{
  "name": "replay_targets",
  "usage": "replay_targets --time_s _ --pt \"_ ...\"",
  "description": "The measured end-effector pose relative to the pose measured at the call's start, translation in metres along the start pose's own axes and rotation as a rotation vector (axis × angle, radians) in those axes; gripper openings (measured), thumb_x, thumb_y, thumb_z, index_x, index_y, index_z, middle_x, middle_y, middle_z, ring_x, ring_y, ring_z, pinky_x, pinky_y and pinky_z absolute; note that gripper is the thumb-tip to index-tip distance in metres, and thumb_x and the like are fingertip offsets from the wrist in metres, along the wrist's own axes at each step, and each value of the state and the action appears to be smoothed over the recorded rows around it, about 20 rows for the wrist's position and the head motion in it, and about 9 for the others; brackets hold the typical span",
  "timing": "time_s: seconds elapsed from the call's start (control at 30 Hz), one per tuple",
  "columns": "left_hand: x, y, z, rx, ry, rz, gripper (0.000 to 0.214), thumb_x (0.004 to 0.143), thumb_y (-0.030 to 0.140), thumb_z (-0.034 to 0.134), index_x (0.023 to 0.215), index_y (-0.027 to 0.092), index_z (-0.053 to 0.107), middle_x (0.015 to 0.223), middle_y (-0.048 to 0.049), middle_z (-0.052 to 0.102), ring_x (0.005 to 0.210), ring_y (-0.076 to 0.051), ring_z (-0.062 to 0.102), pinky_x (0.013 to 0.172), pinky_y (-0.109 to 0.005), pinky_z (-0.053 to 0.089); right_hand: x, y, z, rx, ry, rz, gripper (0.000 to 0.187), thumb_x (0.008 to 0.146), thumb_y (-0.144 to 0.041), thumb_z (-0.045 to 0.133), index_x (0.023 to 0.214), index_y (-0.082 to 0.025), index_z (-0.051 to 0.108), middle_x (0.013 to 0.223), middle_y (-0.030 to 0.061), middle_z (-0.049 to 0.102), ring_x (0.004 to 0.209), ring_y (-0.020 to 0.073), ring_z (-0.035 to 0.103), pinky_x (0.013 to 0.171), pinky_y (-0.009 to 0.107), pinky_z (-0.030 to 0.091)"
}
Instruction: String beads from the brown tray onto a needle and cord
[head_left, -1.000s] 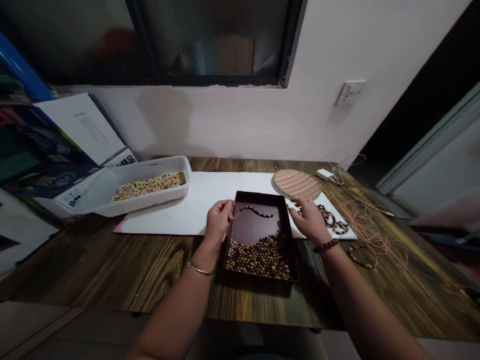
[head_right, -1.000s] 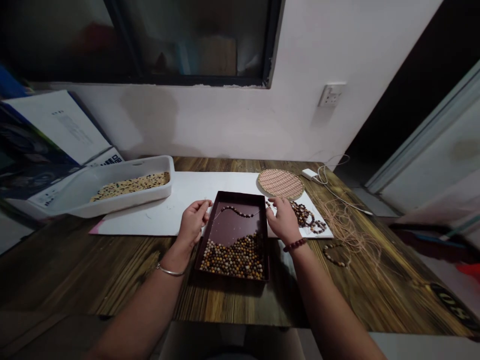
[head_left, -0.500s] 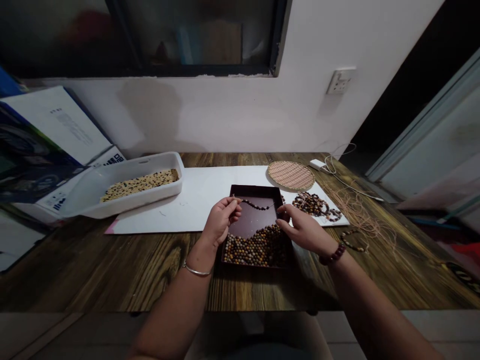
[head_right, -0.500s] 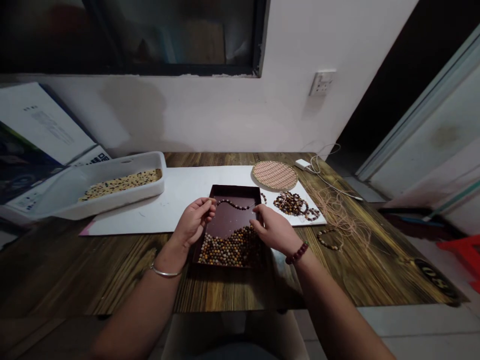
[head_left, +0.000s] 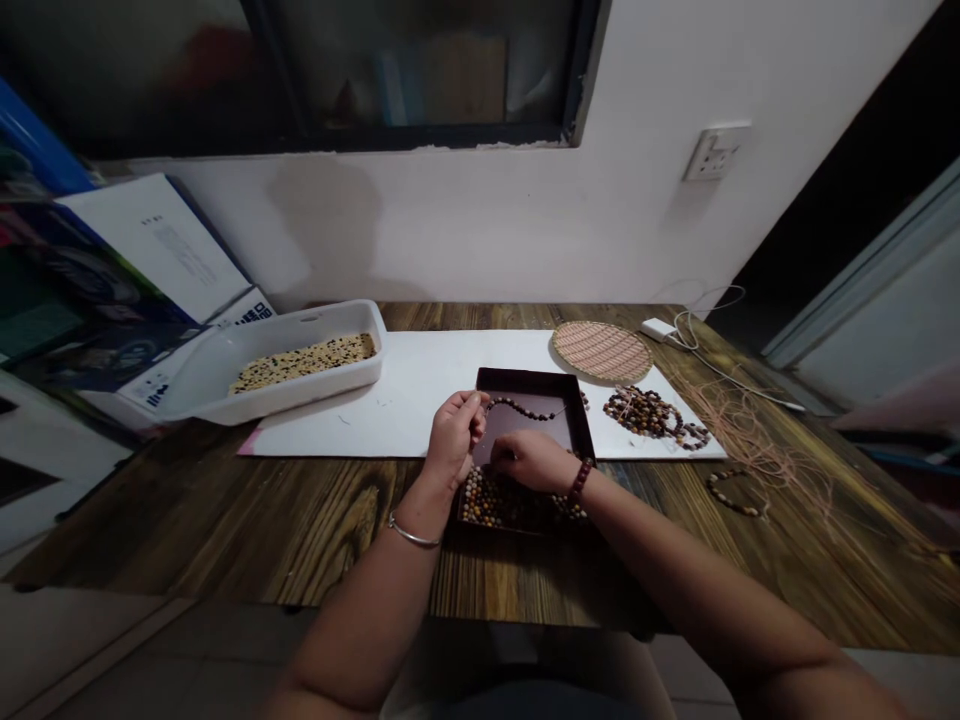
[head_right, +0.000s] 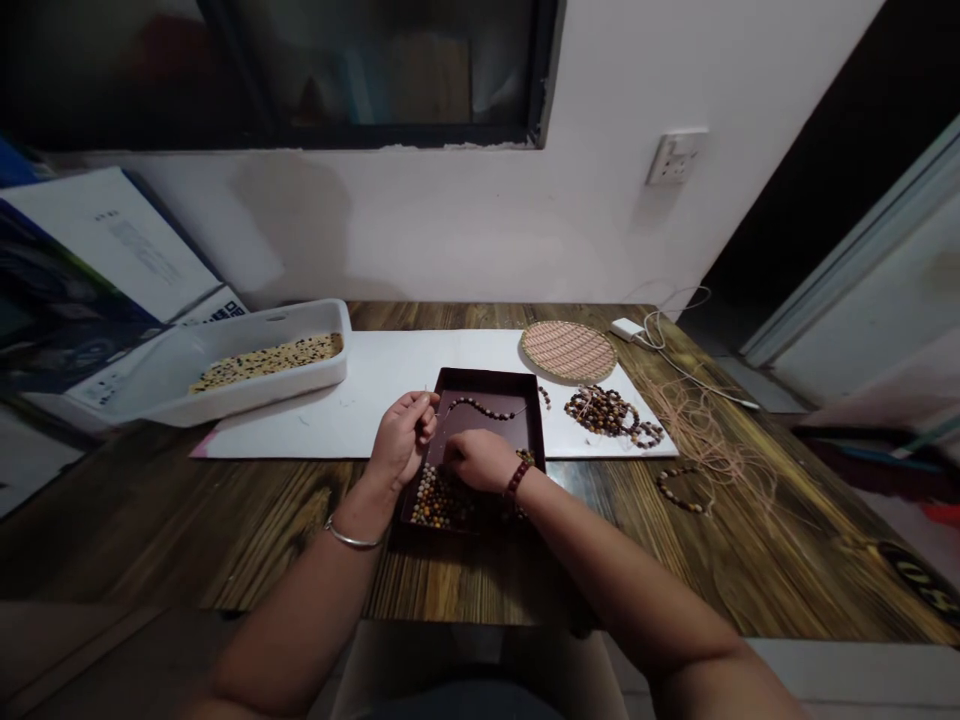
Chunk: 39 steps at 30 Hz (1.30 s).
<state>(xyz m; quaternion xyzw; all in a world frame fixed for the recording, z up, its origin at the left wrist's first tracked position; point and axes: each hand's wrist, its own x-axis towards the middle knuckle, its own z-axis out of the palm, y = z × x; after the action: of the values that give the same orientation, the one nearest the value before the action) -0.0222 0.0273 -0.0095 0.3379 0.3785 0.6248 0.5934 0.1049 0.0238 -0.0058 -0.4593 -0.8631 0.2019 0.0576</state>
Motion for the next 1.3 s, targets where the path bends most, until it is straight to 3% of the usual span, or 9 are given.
replay_targets --time_s 0.43,0.57,0.67,0.8,0.87,0.97,1.13,1.3 --pt "0.000 -0.002 0.001 -0.010 0.005 0.016 0.025 0.062 0.035 0.068 0.070 0.014 0.056 0.046 0.0072 0.043 0.038 -0.003 0.034 0.037 -0.017 0.018 0.020 -0.015 0.013 -0.118 -0.061 0.019 0.023 0.075 -0.021 0.054 0.092 -0.016 0.068 0.090 0.0125 0.070 0.078 0.0236 0.064 0.058 0.026 0.038" --pt "0.001 -0.002 -0.001 0.000 -0.006 0.009 0.026 0.063 0.036 0.068 0.071 0.014 0.056 0.046 0.0075 0.042 0.038 -0.004 0.034 0.037 -0.016 0.018 0.018 -0.015 0.016 -0.097 -0.069 0.002 0.018 0.071 -0.019 0.058 0.084 -0.013 0.069 0.082 0.0137 0.070 0.073 0.0237 0.064 0.056 0.026 0.038" --pt "0.001 -0.001 -0.002 -0.002 -0.022 -0.006 0.026 0.062 0.035 0.069 0.071 0.014 0.056 0.046 0.0076 0.042 0.039 -0.003 0.035 0.037 -0.016 0.017 0.012 -0.011 0.012 -0.037 -0.049 -0.044 0.011 0.069 -0.018 0.061 0.077 -0.015 0.068 0.076 0.0088 0.069 0.069 0.0201 0.062 0.056 0.024 0.039" --pt "-0.001 0.002 -0.002 0.017 -0.061 -0.033 0.028 0.061 0.036 0.070 0.070 0.014 0.055 0.045 0.0081 0.042 0.039 -0.003 0.032 0.037 -0.015 0.017 -0.002 -0.001 -0.001 0.090 0.136 -0.049 0.012 0.079 -0.019 0.053 0.083 -0.016 0.064 0.082 0.0041 0.068 0.074 0.0143 0.060 0.065 0.023 0.042" --pt "-0.004 0.003 0.001 0.080 -0.081 -0.055 0.029 0.061 0.037 0.071 0.067 0.014 0.054 0.043 0.0088 0.040 0.037 -0.002 0.028 0.037 -0.016 0.015 -0.008 0.005 -0.007 0.404 0.464 -0.058 0.012 0.081 -0.021 0.053 0.081 -0.016 0.063 0.079 0.0036 0.067 0.071 0.0139 0.059 0.066 0.025 0.045" --pt "-0.010 0.001 0.007 0.109 -0.149 -0.146 0.031 0.061 0.038 0.071 0.070 0.014 0.054 0.042 0.0099 0.037 0.035 -0.002 0.026 0.036 -0.016 0.013 -0.013 0.010 -0.010 0.611 0.695 -0.145 0.011 0.080 -0.024 0.056 0.081 -0.017 0.064 0.079 0.0042 0.067 0.073 0.0152 0.060 0.069 0.028 0.048" --pt "-0.014 -0.004 0.009 0.027 -0.231 -0.227 0.033 0.061 0.040 0.072 0.070 0.014 0.053 0.045 0.0104 0.034 0.035 -0.001 0.025 0.035 -0.016 0.011 -0.014 0.014 -0.003 0.583 0.779 -0.206 0.012 0.082 -0.023 0.055 0.086 -0.019 0.066 0.079 0.0047 0.068 0.072 0.0157 0.061 0.067 0.029 0.048" --pt "-0.012 -0.004 0.006 0.021 -0.208 -0.293 0.032 0.060 0.035 0.075 0.066 0.014 0.052 0.046 0.0091 0.037 0.035 0.000 0.025 0.035 -0.014 0.012 -0.019 0.014 -0.002 0.462 0.726 -0.198 0.014 0.082 -0.020 0.053 0.091 -0.019 0.064 0.076 0.0034 0.063 0.069 0.0147 0.057 0.064 0.026 0.046"
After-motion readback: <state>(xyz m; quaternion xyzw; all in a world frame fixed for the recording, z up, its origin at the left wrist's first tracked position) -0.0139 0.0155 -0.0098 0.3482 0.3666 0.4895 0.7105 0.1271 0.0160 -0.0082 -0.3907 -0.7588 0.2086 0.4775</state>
